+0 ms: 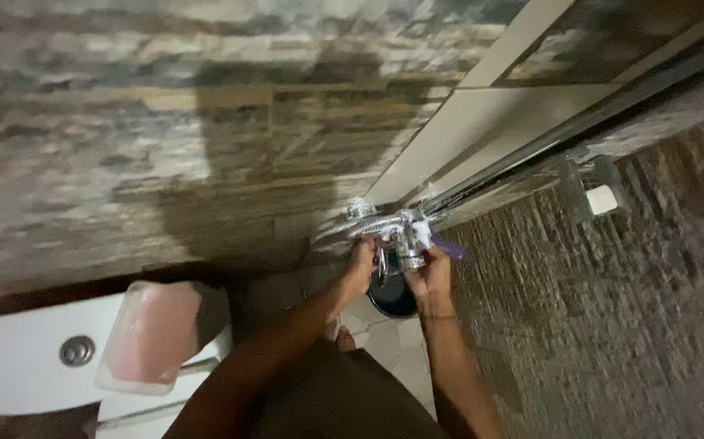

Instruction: The person scrubs a chrome shower faucet and hose with a purple toothbrush in a bathroom. They repeatedly apply pressure and scrub different parts of the fixture and hose while standing barefoot on the tiled floor.

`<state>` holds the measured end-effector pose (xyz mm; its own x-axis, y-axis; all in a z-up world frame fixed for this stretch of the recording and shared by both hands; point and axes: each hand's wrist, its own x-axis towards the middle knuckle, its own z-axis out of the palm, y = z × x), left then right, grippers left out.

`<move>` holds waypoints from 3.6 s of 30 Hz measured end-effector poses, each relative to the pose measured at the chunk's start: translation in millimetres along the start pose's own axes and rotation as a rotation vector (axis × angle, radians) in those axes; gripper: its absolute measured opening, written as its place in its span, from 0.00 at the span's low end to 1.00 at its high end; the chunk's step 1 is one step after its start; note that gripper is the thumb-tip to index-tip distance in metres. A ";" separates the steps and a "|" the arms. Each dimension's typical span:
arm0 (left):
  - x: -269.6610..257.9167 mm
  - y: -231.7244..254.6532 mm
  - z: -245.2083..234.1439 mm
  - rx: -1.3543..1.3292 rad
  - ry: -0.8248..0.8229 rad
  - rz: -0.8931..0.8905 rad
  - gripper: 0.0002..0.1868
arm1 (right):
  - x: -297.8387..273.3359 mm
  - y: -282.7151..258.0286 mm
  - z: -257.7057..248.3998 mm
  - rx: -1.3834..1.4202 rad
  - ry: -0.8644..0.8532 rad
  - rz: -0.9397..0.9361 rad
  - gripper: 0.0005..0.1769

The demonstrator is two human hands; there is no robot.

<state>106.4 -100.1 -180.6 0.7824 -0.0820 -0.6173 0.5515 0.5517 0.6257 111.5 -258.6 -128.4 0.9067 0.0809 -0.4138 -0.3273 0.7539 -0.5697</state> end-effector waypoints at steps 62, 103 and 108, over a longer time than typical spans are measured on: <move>34.5 -23.2 -114.8 0.004 -0.498 -0.121 0.37 | -145.1 106.1 41.7 -2.497 -0.328 -0.302 0.11; 25.5 -8.3 -37.3 -0.251 -0.189 0.092 0.17 | 8.5 -2.9 17.8 -0.311 0.265 -0.038 0.17; 18.7 -11.8 -31.4 -0.378 -0.222 0.051 0.23 | 20.5 -2.0 -8.4 -0.355 0.168 0.027 0.16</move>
<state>105.4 -82.1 -214.5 0.8719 -0.2002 -0.4468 0.3982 0.8210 0.4091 128.5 -263.9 -141.7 0.8498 -0.0326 -0.5261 -0.4489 0.4784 -0.7548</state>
